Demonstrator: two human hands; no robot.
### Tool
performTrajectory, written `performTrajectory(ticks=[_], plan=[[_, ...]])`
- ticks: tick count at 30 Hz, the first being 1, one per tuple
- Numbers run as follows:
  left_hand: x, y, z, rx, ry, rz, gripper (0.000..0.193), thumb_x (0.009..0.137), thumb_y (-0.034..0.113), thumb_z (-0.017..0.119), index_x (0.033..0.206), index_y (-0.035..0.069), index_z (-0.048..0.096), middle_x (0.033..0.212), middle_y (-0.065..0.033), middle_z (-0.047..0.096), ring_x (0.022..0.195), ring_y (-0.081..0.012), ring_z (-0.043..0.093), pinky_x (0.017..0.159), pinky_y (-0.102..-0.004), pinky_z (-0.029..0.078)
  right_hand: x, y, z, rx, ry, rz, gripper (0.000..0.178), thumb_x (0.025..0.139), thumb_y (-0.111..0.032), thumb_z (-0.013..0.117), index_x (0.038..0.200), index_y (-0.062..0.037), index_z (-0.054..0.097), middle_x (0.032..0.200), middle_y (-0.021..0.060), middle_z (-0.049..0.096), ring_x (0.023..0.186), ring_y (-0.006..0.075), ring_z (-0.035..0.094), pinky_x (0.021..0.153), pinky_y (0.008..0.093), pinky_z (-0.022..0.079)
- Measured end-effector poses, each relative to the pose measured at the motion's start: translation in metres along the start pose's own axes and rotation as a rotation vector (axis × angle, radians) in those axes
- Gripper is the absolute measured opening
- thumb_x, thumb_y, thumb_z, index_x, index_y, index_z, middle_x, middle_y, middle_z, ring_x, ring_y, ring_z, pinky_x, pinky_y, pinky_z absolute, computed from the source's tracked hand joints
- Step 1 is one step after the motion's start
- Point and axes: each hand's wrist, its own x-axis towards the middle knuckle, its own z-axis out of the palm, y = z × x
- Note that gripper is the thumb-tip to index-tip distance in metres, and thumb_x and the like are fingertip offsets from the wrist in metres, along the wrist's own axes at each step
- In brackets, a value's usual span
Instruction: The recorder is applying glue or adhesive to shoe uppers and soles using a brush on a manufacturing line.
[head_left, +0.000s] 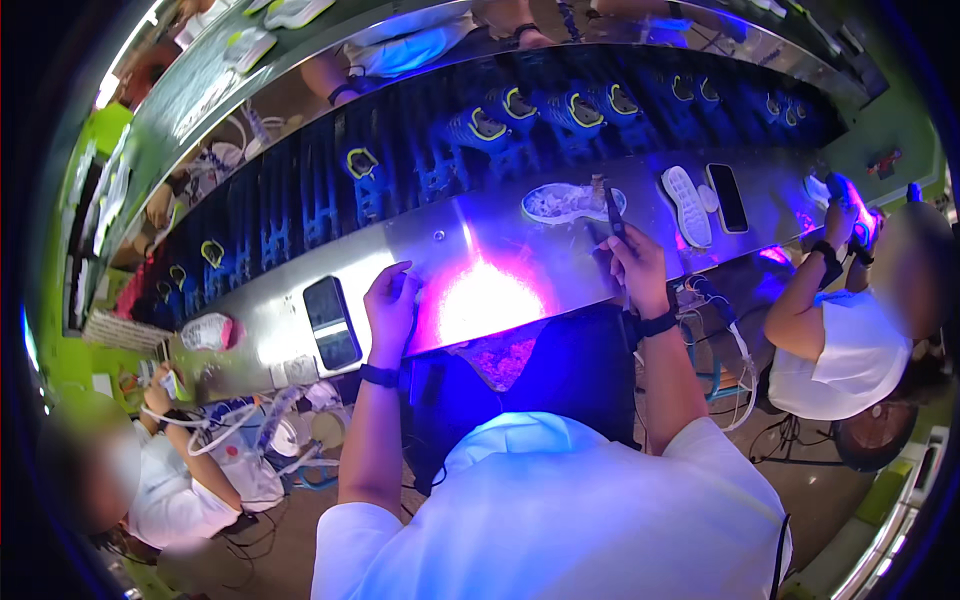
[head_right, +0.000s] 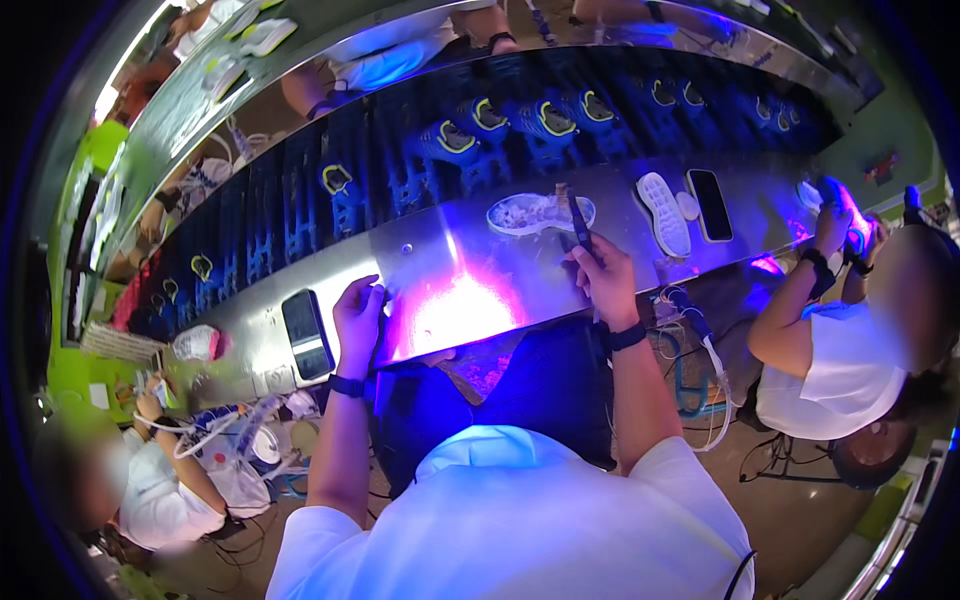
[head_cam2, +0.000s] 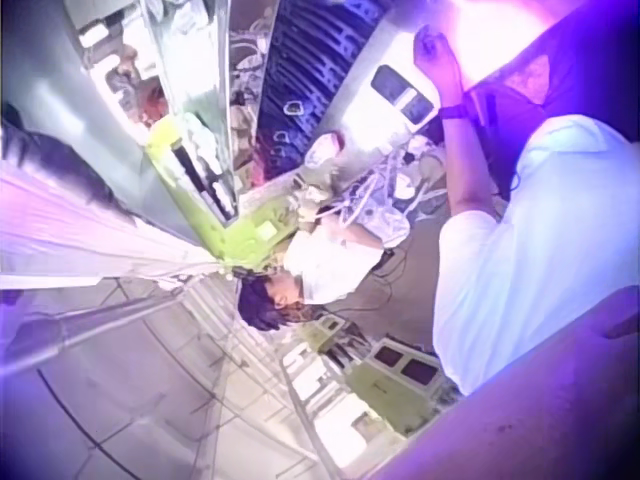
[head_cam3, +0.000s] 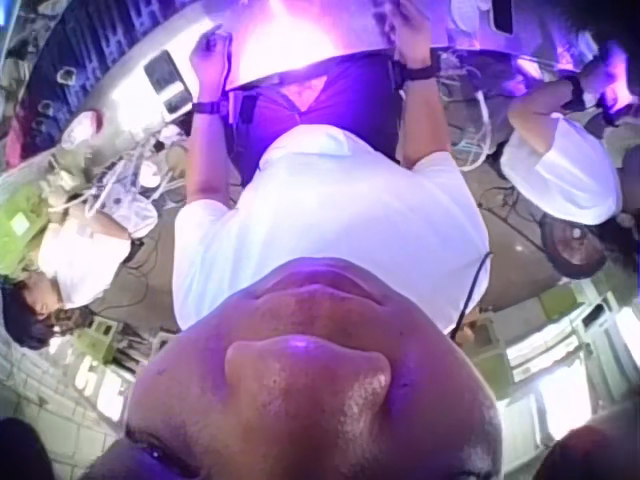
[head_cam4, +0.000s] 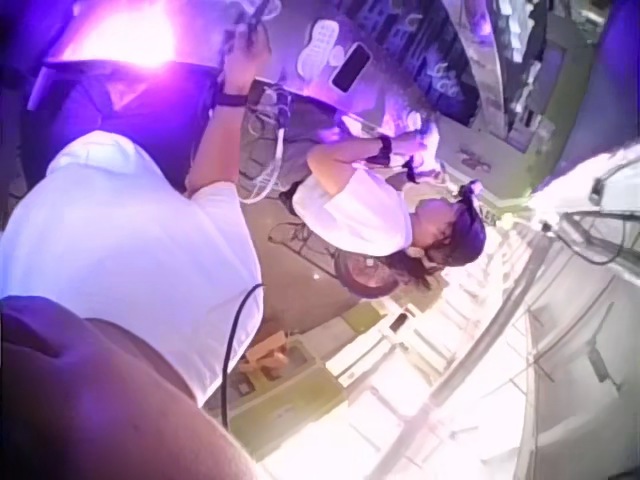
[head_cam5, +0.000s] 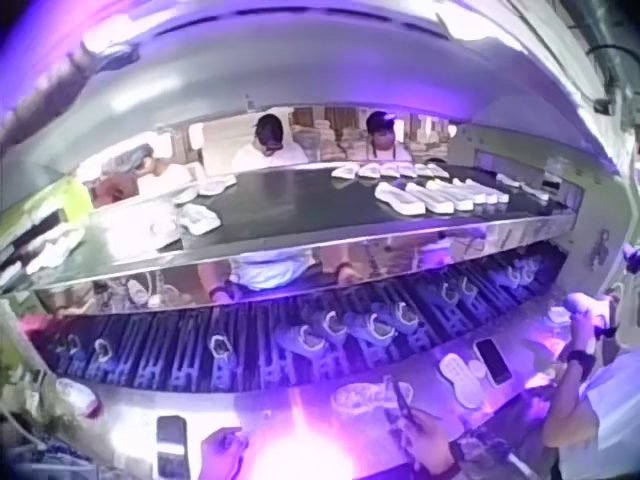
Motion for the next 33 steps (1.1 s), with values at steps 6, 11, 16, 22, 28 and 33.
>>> performTrajectory(ticks=[6,11,16,22,28,33], plan=[[-0.001,-0.012,-0.003,0.065,0.018,0.144,0.019,0.093,0.009,0.073,0.109,-0.002,0.072,0.079,-0.0010,0.067,0.073,-0.0073,0.061,0.066,-0.0248,0.049,0.002,0.002,-0.004,-0.051,-0.038,-0.001,0.020,0.104,-0.015,0.057,0.105,0.0006,0.069,0.072,0.0026,0.066,0.051,0.0055,0.053,0.043,0.0216,0.039],[-0.003,-0.013,-0.006,0.258,0.060,0.209,0.020,0.090,0.016,0.076,0.105,0.003,0.075,0.081,-0.0061,0.071,0.072,-0.0123,0.064,0.068,-0.0290,0.052,0.004,0.008,-0.010,-0.120,-0.103,-0.009,0.024,0.106,-0.016,0.054,0.098,0.0011,0.068,0.068,0.0024,0.063,0.049,0.0061,0.051,0.042,0.0224,0.038],[-0.005,-0.014,-0.004,0.270,0.061,0.177,0.022,0.089,0.020,0.075,0.104,0.004,0.076,0.083,-0.0100,0.073,0.075,-0.0167,0.068,0.070,-0.0321,0.053,0.006,0.013,-0.007,-0.084,-0.066,0.007,0.024,0.106,-0.016,0.053,0.100,0.0015,0.068,0.071,0.0045,0.066,0.048,0.0068,0.051,0.040,0.0229,0.038],[-0.004,-0.011,0.002,0.263,0.072,0.228,0.022,0.087,0.018,0.075,0.104,0.004,0.076,0.083,-0.0109,0.074,0.074,-0.0204,0.069,0.070,-0.0335,0.054,0.010,0.016,-0.012,-0.087,-0.042,0.005,0.022,0.106,-0.015,0.052,0.107,0.0019,0.067,0.091,0.0095,0.074,0.048,0.0080,0.054,0.040,0.0230,0.039],[-0.002,0.009,0.035,0.337,-0.065,0.314,0.024,0.085,0.016,0.075,0.106,0.005,0.075,0.087,-0.0112,0.072,0.079,-0.0226,0.071,0.072,-0.0348,0.056,0.003,0.006,-0.008,-0.079,-0.028,0.052,0.027,0.107,-0.015,0.051,0.127,0.0010,0.061,0.093,0.0111,0.075,0.047,0.0084,0.055,0.040,0.0234,0.041],[0.011,0.039,0.099,0.471,-0.231,0.429,0.044,0.082,0.026,0.078,0.120,0.004,0.069,0.112,-0.0160,0.068,0.103,-0.0315,0.067,0.090,-0.0434,0.055,-0.002,0.003,-0.007,-0.151,-0.001,0.050,0.045,0.106,-0.015,0.053,0.149,-0.0021,0.048,0.093,0.0119,0.075,0.047,0.0080,0.054,0.039,0.0231,0.039]])
